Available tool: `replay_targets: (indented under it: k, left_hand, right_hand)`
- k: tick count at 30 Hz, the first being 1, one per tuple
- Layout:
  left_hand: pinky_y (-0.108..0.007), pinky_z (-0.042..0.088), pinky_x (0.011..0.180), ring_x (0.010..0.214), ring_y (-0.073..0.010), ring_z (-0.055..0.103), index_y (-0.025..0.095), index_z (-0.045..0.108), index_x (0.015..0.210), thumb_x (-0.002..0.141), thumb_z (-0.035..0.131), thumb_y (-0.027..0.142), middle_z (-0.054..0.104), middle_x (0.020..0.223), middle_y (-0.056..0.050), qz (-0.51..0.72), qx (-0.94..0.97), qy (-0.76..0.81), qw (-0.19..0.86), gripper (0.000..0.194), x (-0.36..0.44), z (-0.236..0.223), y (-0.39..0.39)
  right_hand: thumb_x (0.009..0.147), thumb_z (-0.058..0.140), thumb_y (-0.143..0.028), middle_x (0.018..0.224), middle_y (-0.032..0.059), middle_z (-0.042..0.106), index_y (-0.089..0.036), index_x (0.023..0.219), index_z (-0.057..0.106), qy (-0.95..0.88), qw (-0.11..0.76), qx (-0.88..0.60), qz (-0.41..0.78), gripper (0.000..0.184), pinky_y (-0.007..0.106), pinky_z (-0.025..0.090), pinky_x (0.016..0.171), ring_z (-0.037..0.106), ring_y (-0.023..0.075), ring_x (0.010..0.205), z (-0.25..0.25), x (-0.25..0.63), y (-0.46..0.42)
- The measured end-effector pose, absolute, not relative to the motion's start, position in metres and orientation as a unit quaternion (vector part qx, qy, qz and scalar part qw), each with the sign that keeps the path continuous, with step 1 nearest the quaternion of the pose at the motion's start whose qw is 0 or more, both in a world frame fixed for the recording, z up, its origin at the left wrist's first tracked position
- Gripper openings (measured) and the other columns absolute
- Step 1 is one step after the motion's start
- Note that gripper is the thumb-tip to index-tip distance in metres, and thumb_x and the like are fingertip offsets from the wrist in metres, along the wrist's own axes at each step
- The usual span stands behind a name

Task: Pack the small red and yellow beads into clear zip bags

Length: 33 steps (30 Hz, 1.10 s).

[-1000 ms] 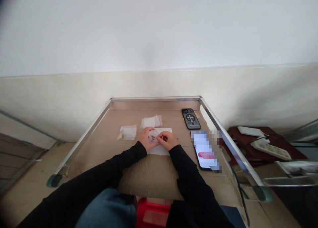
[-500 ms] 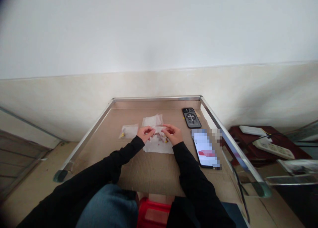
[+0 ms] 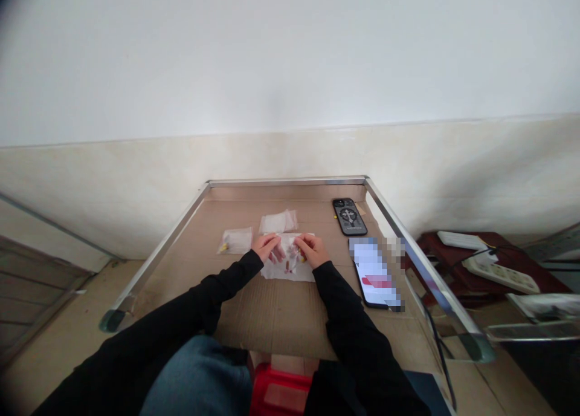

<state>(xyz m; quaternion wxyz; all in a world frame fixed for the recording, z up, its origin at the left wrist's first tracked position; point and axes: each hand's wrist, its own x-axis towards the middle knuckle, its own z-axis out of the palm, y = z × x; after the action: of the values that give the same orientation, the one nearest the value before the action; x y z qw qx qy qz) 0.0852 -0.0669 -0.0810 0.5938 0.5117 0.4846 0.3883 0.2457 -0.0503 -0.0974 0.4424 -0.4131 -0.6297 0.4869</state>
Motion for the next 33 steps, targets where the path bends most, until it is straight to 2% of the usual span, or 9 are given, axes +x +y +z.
replay_targets:
  k: [8,20,25,33]
  left_hand:
    - [-0.016,0.034,0.03,0.041,-0.0102,0.051,0.012,0.045,0.069,0.067,0.043,0.042,0.054,0.052,-0.002,0.402,0.505,0.503,0.575,0.03,0.086,-0.082,-0.064]
    - [-0.015,0.037,0.03,0.045,-0.0103,0.051,0.012,0.045,0.063,0.065,0.045,0.043,0.053,0.054,-0.003,0.384,0.548,0.466,0.578,0.031,0.092,-0.086,-0.07]
    - [-0.016,0.037,0.029,0.046,-0.0111,0.052,0.012,0.046,0.061,0.064,0.046,0.045,0.053,0.055,-0.003,0.38,0.556,0.466,0.574,0.033,0.091,-0.085,-0.071]
    - [-0.016,0.035,0.03,0.046,-0.0118,0.053,0.013,0.042,0.054,0.062,0.049,0.049,0.048,0.05,0.0,0.351,0.565,0.455,0.591,0.037,0.092,-0.079,-0.075]
  right_hand:
    - [0.073,0.045,-0.043,0.041,-0.0046,0.041,-0.015,0.056,0.047,-0.655,0.431,-0.401,0.473,0.033,0.019,0.03,0.039,0.036,0.0064,0.036,-0.096,0.244,-0.052]
    - [0.074,0.044,-0.042,0.044,-0.0042,0.043,-0.016,0.056,0.046,-0.672,0.396,-0.37,0.504,0.032,0.019,0.029,0.038,0.036,0.0064,0.038,-0.092,0.238,-0.058]
    - [0.073,0.045,-0.042,0.049,-0.004,0.043,-0.015,0.062,0.048,-0.67,0.388,-0.364,0.518,0.029,0.018,0.029,0.039,0.037,0.0065,0.042,-0.097,0.237,-0.058]
    - [0.073,0.045,-0.044,0.053,-0.0027,0.045,-0.014,0.062,0.05,-0.678,0.364,-0.363,0.525,0.031,0.018,0.031,0.041,0.04,0.0071,0.046,-0.095,0.235,-0.062]
